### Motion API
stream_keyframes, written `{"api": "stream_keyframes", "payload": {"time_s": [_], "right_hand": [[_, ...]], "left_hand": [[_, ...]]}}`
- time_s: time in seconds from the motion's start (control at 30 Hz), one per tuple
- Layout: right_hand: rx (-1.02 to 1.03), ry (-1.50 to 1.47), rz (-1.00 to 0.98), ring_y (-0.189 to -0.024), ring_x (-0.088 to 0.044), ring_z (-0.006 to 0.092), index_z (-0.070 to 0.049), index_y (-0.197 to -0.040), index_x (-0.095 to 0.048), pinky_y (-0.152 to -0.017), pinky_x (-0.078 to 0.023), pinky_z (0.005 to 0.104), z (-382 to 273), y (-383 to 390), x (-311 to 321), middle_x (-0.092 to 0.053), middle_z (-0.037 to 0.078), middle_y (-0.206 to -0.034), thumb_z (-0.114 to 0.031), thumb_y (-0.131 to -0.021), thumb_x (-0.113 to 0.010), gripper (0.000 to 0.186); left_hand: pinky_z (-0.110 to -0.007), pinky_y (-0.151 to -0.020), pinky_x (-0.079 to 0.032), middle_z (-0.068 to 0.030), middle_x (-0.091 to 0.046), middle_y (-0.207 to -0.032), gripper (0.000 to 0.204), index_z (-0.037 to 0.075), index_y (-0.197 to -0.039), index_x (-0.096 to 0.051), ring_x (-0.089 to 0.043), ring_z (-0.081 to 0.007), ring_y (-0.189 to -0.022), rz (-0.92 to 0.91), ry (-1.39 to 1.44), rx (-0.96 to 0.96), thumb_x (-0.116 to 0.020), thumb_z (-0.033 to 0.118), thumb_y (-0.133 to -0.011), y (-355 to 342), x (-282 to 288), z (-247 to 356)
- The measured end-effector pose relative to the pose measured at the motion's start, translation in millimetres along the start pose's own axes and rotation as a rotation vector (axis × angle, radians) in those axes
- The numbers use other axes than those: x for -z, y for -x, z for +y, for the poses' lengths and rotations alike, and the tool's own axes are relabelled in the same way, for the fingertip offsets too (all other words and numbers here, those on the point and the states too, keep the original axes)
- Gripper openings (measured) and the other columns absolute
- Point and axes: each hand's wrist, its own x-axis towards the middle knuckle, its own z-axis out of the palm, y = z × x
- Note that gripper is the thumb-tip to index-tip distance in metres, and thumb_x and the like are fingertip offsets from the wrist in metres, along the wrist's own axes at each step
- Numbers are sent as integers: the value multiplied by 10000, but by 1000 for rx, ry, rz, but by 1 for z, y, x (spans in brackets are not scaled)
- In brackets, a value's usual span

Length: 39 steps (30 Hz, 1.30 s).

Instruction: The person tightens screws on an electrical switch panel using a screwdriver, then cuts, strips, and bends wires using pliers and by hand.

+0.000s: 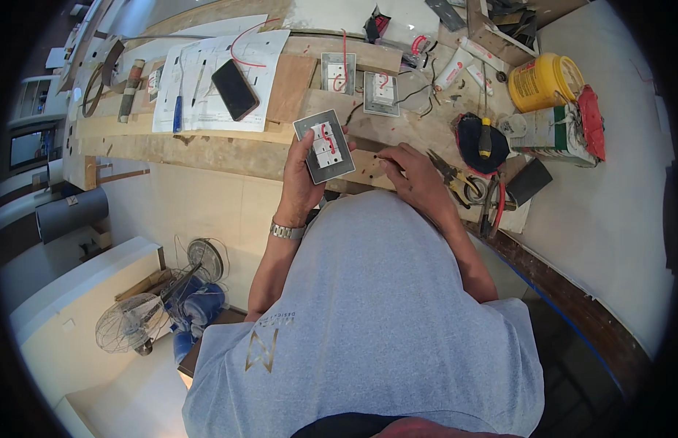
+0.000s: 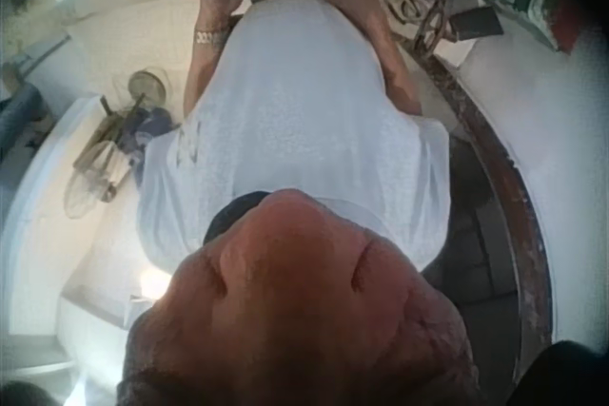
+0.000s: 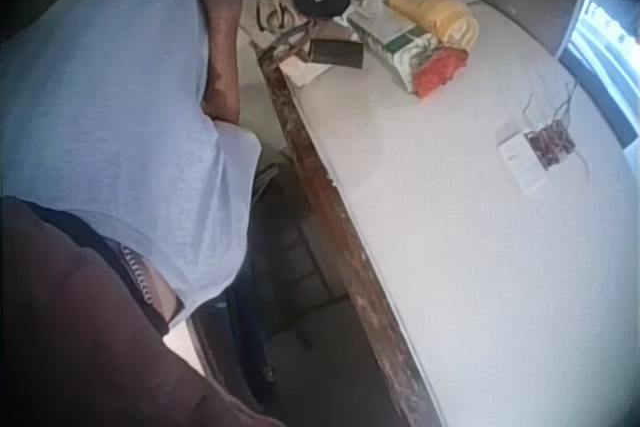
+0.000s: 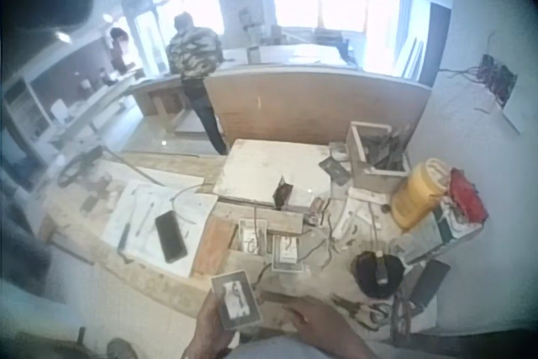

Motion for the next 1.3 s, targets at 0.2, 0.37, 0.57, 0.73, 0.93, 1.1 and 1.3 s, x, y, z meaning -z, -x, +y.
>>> {"api": "stream_keyframes", "payload": {"time_s": [0.2, 0.37, 0.57, 0.73, 0.93, 1.1, 1.3], "right_hand": [[-56, -203, 72, -842, -709, 320, -1, -1116, -697, -759, -555, 422, -41, -30, 1, -712, 183, -979, -210, -1020, -675, 231], [-118, -181, 49, -744, -686, 293, 15, -1029, -680, -708, -546, 412, -42, -51, -11, -709, 153, -859, -248, -1007, -703, 265], [-202, -648, 8, -683, -565, 91, -7, -957, -663, -622, -468, 294, -25, -46, -12, -626, 11, -775, -279, -1025, -693, 283], [-300, -795, -69, -684, -501, 25, -37, -968, -667, -604, -399, 229, -24, -38, 3, -553, -43, -752, -271, -1044, -674, 246], [-149, -522, 28, -702, -489, 40, -32, -996, -650, -609, -394, 235, -37, -24, 18, -559, -46, -790, -238, -1056, -670, 215], [-162, -403, 211, -689, -498, 90, -17, -1012, -605, -623, -428, 290, 24, -22, 16, -570, 5, -794, -199, -1066, -657, 197], [-249, 93, 184, -688, -603, 235, 7, -1021, -581, -658, -468, 398, 59, -27, 10, -587, 133, -779, -194, -1073, -625, 212]], "left_hand": [[-418, -1023, -592, -168, -656, -1416, 514, 68, -1525, -470, -689, -282, -1241, 46, -218, -55, -538, 384, -1126, 1, -15, -9], [-309, -981, -546, -65, -659, -1306, 403, 92, -1484, -484, -631, -120, -1175, 49, -432, -145, -550, 293, -1142, 3, -30, -10], [-294, -944, -536, -58, -659, -1254, 384, 83, -1436, -495, -616, -104, -1117, -3, -565, -227, -580, 308, -1136, 3, -31, -11], [-293, -885, -538, -57, -655, -1200, 339, 74, -1382, -513, -606, -95, -1070, -28, -621, -230, -581, 297, -1136, 3, -39, -12], [-362, -930, -603, -144, -718, -1260, 474, 46, -1459, -522, -734, -218, -1072, 172, -401, -125, -558, 378, -1123, -15, 11, -2], [-434, -960, -610, -229, -690, -1365, 627, 27, -1513, -516, -749, -326, -1091, 57, -103, -69, -469, 510, -1115, -5, 13, 15], [-452, -991, -608, -253, -665, -1390, 634, 30, -1515, -502, -734, -372, -1154, -14, -68, -51, -493, 513, -1104, -2, 0, 9]]}}
